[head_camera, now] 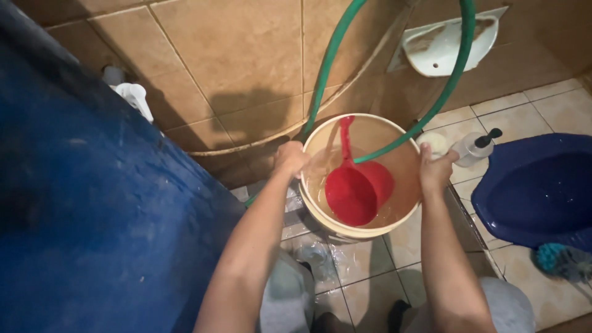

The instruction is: Cleaning a squat toilet and the surrounding bathroom area using a brush, soap, and water.

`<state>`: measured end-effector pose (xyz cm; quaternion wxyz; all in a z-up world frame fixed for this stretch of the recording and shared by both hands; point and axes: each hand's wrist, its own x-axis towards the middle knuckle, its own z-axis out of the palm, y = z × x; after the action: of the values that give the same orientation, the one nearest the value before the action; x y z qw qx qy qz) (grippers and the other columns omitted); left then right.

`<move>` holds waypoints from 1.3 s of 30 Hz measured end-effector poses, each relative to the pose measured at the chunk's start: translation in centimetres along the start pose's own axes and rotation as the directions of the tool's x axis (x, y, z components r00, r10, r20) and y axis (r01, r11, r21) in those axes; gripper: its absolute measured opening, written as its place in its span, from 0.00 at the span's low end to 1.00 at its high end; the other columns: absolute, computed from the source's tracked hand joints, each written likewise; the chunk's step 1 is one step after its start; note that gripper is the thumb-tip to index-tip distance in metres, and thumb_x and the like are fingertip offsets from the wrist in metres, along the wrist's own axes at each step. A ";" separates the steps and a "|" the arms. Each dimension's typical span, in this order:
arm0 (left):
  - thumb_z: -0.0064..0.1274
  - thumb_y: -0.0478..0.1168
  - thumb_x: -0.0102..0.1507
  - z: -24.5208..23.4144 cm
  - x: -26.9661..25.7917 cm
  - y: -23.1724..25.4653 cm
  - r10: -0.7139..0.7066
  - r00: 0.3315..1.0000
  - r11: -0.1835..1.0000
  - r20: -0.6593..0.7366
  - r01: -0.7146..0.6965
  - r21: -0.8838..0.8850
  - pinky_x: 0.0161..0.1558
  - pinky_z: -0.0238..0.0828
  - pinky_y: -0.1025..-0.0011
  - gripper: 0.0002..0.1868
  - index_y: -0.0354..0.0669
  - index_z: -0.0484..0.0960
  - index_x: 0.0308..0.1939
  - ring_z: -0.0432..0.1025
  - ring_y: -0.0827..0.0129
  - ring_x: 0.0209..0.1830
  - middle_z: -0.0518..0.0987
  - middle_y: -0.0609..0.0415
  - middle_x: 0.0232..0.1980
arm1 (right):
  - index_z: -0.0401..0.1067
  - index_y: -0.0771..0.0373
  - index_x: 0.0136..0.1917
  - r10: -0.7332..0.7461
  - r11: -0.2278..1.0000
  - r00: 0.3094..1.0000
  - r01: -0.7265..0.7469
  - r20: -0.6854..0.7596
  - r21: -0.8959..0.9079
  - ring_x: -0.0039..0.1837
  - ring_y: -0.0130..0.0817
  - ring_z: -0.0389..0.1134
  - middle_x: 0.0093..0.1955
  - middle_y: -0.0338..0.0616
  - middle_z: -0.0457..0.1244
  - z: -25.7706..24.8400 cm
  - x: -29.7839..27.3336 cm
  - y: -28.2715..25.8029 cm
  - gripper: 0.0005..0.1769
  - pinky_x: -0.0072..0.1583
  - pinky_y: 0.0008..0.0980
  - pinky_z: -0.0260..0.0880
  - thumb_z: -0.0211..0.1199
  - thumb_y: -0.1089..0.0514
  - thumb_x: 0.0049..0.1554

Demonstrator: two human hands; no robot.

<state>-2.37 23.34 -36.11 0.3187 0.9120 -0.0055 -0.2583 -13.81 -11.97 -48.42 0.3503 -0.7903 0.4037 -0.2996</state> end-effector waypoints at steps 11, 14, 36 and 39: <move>0.55 0.44 0.55 2.3 1.7 0.4 0.093 0.990 0.990 -0.107 -0.081 0.112 0.50 0.74 0.57 0.11 0.50 0.88 0.38 0.80 0.54 0.46 0.86 0.46 0.41 | 0.57 0.75 0.69 -0.031 1.000 0.998 0.030 0.049 0.010 0.65 0.65 0.66 0.61 0.76 0.63 1.6 5.3 2.6 0.44 0.65 0.50 0.64 0.70 0.37 0.61; 0.56 0.49 0.58 2.5 -0.1 2.4 0.076 0.990 0.995 -0.117 -0.083 -0.054 0.46 0.74 0.59 0.11 0.52 0.87 0.38 0.81 0.56 0.37 0.86 0.46 0.36 | 0.58 0.75 0.69 -0.033 0.999 0.998 0.033 0.056 0.010 0.65 0.62 0.66 0.62 0.74 0.63 1.6 7.1 4.1 0.45 0.65 0.48 0.65 0.70 0.36 0.60; 0.57 0.38 0.47 -4.6 2.2 -3.6 -0.013 0.996 0.973 -0.087 0.033 0.228 0.52 0.79 0.61 0.17 0.43 0.89 0.40 0.84 0.53 0.48 0.88 0.41 0.44 | 0.57 0.71 0.63 -0.032 0.943 0.998 0.013 0.049 0.333 0.58 0.50 0.71 0.57 0.62 0.66 6.5 -3.8 -0.2 0.32 0.60 0.43 0.69 0.66 0.45 0.63; 0.59 0.39 0.49 -5.3 2.7 -2.9 -0.045 0.992 0.946 -0.118 0.081 0.314 0.55 0.74 0.57 0.21 0.51 0.89 0.47 0.77 0.51 0.58 0.83 0.43 0.54 | 0.57 0.70 0.64 0.068 0.961 0.997 -0.078 0.047 0.266 0.58 0.50 0.70 0.57 0.62 0.66 5.3 -5.7 -2.0 0.32 0.61 0.44 0.68 0.65 0.44 0.62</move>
<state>2.01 28.24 -35.55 0.1591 0.9639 -0.0004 -0.2137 -11.80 -4.63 -50.99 0.4719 -0.7258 0.3819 -0.3236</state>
